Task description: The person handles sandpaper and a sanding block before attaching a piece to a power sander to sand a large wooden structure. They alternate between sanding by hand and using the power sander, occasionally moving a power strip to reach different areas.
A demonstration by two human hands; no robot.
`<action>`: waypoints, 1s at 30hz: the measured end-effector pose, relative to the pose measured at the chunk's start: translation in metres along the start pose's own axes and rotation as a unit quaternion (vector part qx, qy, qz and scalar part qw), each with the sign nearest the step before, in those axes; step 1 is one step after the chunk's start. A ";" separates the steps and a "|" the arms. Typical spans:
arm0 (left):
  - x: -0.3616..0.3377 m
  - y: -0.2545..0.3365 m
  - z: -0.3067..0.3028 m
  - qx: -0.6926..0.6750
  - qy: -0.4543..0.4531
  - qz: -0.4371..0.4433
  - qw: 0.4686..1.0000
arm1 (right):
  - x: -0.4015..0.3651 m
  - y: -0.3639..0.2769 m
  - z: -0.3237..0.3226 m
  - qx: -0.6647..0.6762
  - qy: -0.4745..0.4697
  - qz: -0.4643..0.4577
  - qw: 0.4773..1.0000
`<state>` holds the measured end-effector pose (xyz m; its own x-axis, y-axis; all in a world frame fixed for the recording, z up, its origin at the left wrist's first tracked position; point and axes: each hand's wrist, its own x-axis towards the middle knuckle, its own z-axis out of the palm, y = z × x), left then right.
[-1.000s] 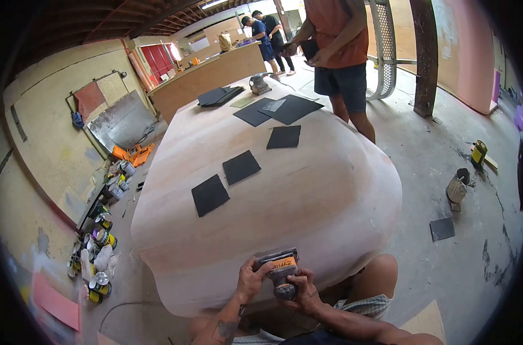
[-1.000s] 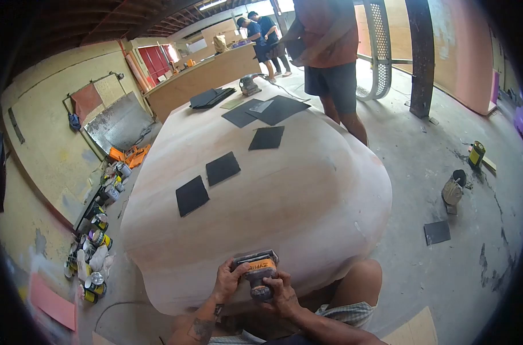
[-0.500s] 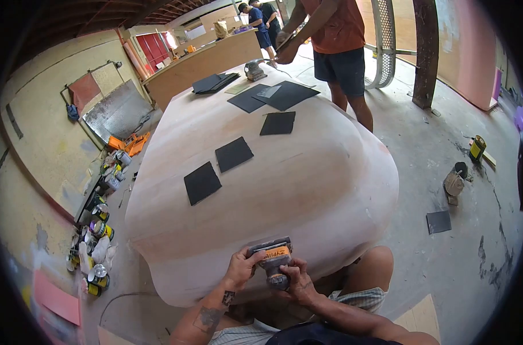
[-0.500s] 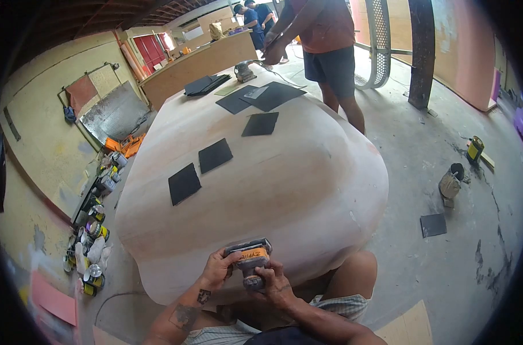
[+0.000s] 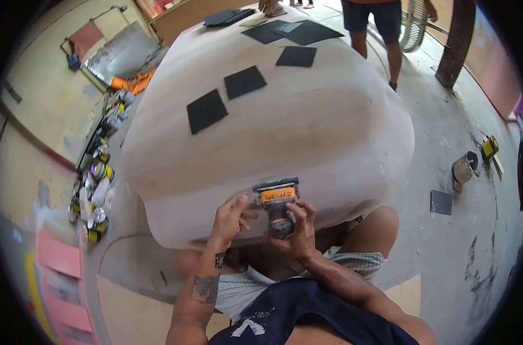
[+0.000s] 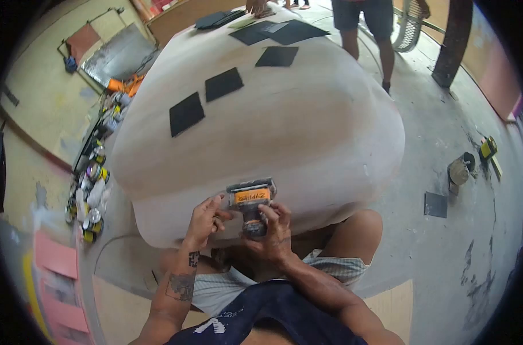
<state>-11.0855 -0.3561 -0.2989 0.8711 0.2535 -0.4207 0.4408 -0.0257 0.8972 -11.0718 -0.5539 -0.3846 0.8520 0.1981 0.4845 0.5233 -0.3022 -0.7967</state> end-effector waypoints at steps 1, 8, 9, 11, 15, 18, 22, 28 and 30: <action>-0.001 -0.006 0.001 0.024 -0.006 -0.003 1.000 | -0.001 -0.001 -0.001 0.009 0.002 0.004 1.000; 0.022 -0.033 0.036 0.044 -0.010 -0.049 0.998 | 0.004 0.006 -0.021 0.102 0.032 0.047 0.993; 0.025 -0.032 0.042 0.012 -0.012 -0.058 0.998 | 0.004 0.006 -0.023 0.110 0.031 0.049 0.992; 0.029 -0.031 0.051 -0.049 -0.016 -0.078 0.996 | 0.003 0.007 -0.026 0.127 0.031 0.056 0.990; 0.034 -0.038 0.069 -0.201 -0.043 -0.021 0.978 | 0.001 0.013 -0.026 0.147 0.033 0.058 0.987; 0.031 -0.032 0.076 -0.267 -0.048 -0.025 0.962 | -0.003 0.017 -0.025 0.155 0.034 0.078 0.984; 0.028 -0.026 0.085 -0.312 -0.040 -0.028 0.949 | -0.009 0.027 -0.024 0.177 0.033 0.107 0.978; 0.025 -0.026 0.087 -0.267 -0.035 0.001 0.963 | -0.011 0.030 -0.024 0.244 0.045 0.140 0.959; 0.028 -0.032 0.085 -0.250 -0.043 0.018 0.967 | -0.010 0.029 -0.027 0.275 0.041 0.167 0.946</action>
<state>-11.0572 -0.4302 -0.3504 0.9085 0.1796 -0.3774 0.2677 0.4434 0.8554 -11.0647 -0.5895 -0.4023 0.9785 0.0969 0.1820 0.1599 0.2010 -0.9665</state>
